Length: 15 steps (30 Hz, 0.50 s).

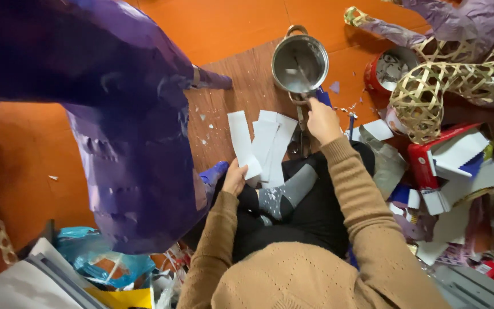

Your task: Applying paper strips and tape to a giraffe sculpture

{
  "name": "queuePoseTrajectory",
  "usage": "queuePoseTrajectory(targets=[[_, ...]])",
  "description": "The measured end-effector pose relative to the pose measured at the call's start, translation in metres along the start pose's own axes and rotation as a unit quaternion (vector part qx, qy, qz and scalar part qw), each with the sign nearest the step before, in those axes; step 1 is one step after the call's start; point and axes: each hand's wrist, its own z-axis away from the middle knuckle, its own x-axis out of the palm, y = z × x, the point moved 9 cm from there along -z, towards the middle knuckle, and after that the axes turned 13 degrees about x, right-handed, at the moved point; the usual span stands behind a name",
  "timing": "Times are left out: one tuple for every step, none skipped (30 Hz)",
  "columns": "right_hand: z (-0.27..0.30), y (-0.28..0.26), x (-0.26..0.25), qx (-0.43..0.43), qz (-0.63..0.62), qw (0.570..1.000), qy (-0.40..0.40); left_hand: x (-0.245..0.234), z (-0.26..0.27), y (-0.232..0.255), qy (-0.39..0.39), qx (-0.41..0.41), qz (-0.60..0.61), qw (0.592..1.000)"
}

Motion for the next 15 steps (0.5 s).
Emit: queuePoseTrajectory(targets=[[0.014,-0.003,-0.004,0.001,0.005,1.0,-0.003,0.0,-0.003,-0.001,0.001,-0.005,0.003,1.0],[0.032,-0.016,-0.017,-0.059,-0.101,0.993,0.02,-0.001,-0.005,-0.002,0.001,0.002,0.01,1.0],[0.051,-0.027,-0.031,-0.118,-0.205,0.971,0.042,-0.002,-0.007,-0.003,0.001,0.009,0.018,1.0],[0.047,-0.026,-0.017,-0.119,-0.201,0.972,0.038,-0.005,-0.011,-0.009,0.005,0.006,0.022,1.0],[0.037,-0.012,0.001,-0.045,-0.337,0.94,-0.016,-0.01,-0.014,-0.015,0.009,0.004,0.023,1.0],[0.029,-0.001,0.024,0.03,-0.464,0.883,-0.07,-0.016,-0.018,-0.019,0.015,0.003,0.024,1.0],[0.028,0.0,0.03,0.029,-0.46,0.884,-0.075,-0.017,-0.02,-0.023,0.02,0.002,0.028,0.999],[0.027,0.0,0.047,0.053,-0.538,0.829,-0.144,-0.019,-0.022,-0.025,0.013,0.008,0.018,1.0],[0.028,-0.002,0.063,0.078,-0.608,0.761,-0.211,-0.02,-0.023,-0.027,0.005,0.014,0.009,1.0],[0.025,-0.002,0.066,0.078,-0.605,0.763,-0.216,-0.022,-0.024,-0.03,0.011,0.013,0.012,1.0],[0.023,0.001,0.077,0.118,-0.609,0.745,-0.245,-0.023,-0.025,-0.032,0.015,0.012,0.011,1.0],[0.022,0.003,0.087,0.159,-0.611,0.726,-0.272,-0.025,-0.026,-0.034,0.019,0.011,0.009,1.0],[0.024,0.004,0.083,0.158,-0.608,0.727,-0.277,-0.025,-0.026,-0.034,0.024,0.01,0.012,1.0],[0.026,0.004,0.079,0.152,-0.612,0.724,-0.28,-0.027,-0.027,-0.034,0.026,0.016,0.007,1.0],[0.028,0.003,0.076,0.145,-0.616,0.721,-0.284,-0.028,-0.028,-0.033,0.029,0.021,0.002,0.999]])
